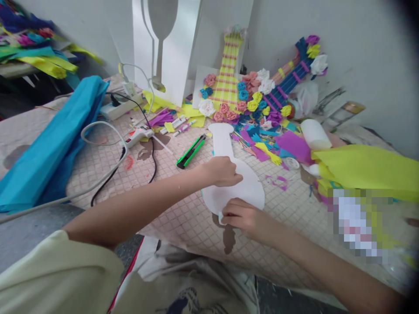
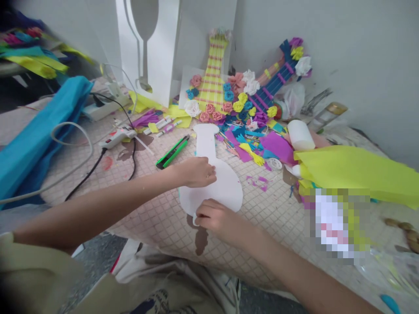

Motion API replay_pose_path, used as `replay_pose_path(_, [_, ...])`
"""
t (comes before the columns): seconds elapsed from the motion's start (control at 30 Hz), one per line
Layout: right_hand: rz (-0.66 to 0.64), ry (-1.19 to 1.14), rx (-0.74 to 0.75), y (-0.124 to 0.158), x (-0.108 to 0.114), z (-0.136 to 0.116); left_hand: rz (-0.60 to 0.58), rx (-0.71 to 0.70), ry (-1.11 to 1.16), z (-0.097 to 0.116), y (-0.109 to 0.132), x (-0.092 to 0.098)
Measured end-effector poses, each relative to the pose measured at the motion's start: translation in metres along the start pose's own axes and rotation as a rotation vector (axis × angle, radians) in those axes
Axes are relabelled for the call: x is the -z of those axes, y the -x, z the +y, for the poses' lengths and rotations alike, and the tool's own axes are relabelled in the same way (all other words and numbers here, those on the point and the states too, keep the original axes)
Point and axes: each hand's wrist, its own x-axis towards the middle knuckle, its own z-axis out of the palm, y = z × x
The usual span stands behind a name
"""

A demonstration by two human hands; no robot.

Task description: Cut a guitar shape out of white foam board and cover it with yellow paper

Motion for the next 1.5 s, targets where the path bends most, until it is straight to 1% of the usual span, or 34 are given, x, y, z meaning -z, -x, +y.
replay_pose_path(0.07, [-0.024,-0.016,0.008,0.0,0.0,0.003,-0.007,-0.019,-0.01,-0.001,0.0,0.0])
replay_pose_path(0.13, [-0.028,-0.003,0.035,-0.01,-0.003,0.008,-0.007,-0.036,-0.021,-0.002,0.0,0.001])
replay_pose_path(0.23, [0.003,0.033,0.092,-0.027,-0.011,0.013,-0.002,-0.057,-0.038,-0.003,0.001,-0.001])
replay_pose_path(0.3, [0.03,0.028,0.095,-0.029,-0.011,0.013,0.002,-0.073,-0.05,-0.004,0.001,-0.002])
replay_pose_path(0.37, [0.02,0.008,0.054,-0.02,-0.005,0.009,0.007,-0.096,-0.06,-0.005,0.001,-0.003])
replay_pose_path(0.47, [-0.024,-0.02,-0.03,0.002,0.007,0.003,0.013,-0.115,-0.067,-0.005,0.0,-0.004])
replay_pose_path(0.53, [-0.017,-0.024,-0.062,0.008,0.01,0.0,0.017,-0.121,-0.075,-0.004,0.0,-0.004])
replay_pose_path(0.6, [0.007,-0.013,-0.053,0.002,0.006,0.001,0.022,-0.131,-0.094,-0.004,-0.001,-0.005])
replay_pose_path(0.7, [0.057,0.043,0.023,-0.023,-0.009,0.008,0.027,-0.169,-0.136,-0.006,-0.001,-0.008])
replay_pose_path(0.77, [0.054,0.076,0.06,-0.037,-0.018,0.012,0.028,-0.217,-0.158,-0.008,0.0,-0.01])
replay_pose_path(0.83, [0.049,0.07,0.054,-0.04,-0.02,0.013,0.035,-0.243,-0.165,-0.009,0.001,-0.012])
replay_pose_path(0.9, [0.05,0.034,0.017,-0.03,-0.016,0.011,0.049,-0.223,-0.159,-0.009,0.001,-0.012])
replay_pose_path(1.0, [0.029,-0.01,-0.046,-0.003,-0.001,0.005,0.066,-0.195,-0.128,-0.01,0.0,-0.013])
replay_pose_path(1.1, [-0.003,-0.021,-0.106,0.025,0.016,0.003,0.074,-0.21,-0.093,-0.013,-0.002,-0.014])
replay_pose_path(1.17, [-0.006,-0.024,-0.138,0.035,0.022,0.005,0.077,-0.216,-0.072,-0.015,-0.002,-0.015])
replay_pose_path(1.23, [-0.009,-0.02,-0.145,0.037,0.024,0.006,0.08,-0.209,-0.054,-0.015,-0.001,-0.015])
replay_pose_path(1.33, [-0.015,-0.007,-0.109,0.027,0.018,0.006,0.084,-0.176,-0.037,-0.011,0.001,-0.013])
replay_pose_path(1.43, [0.029,0.006,-0.071,0.013,0.009,0.002,0.077,-0.164,-0.036,-0.008,0.002,-0.011])
replay_pose_path(1.5, [0.046,0.006,-0.086,0.014,0.008,0.001,0.071,-0.165,-0.035,-0.008,0.003,-0.01])
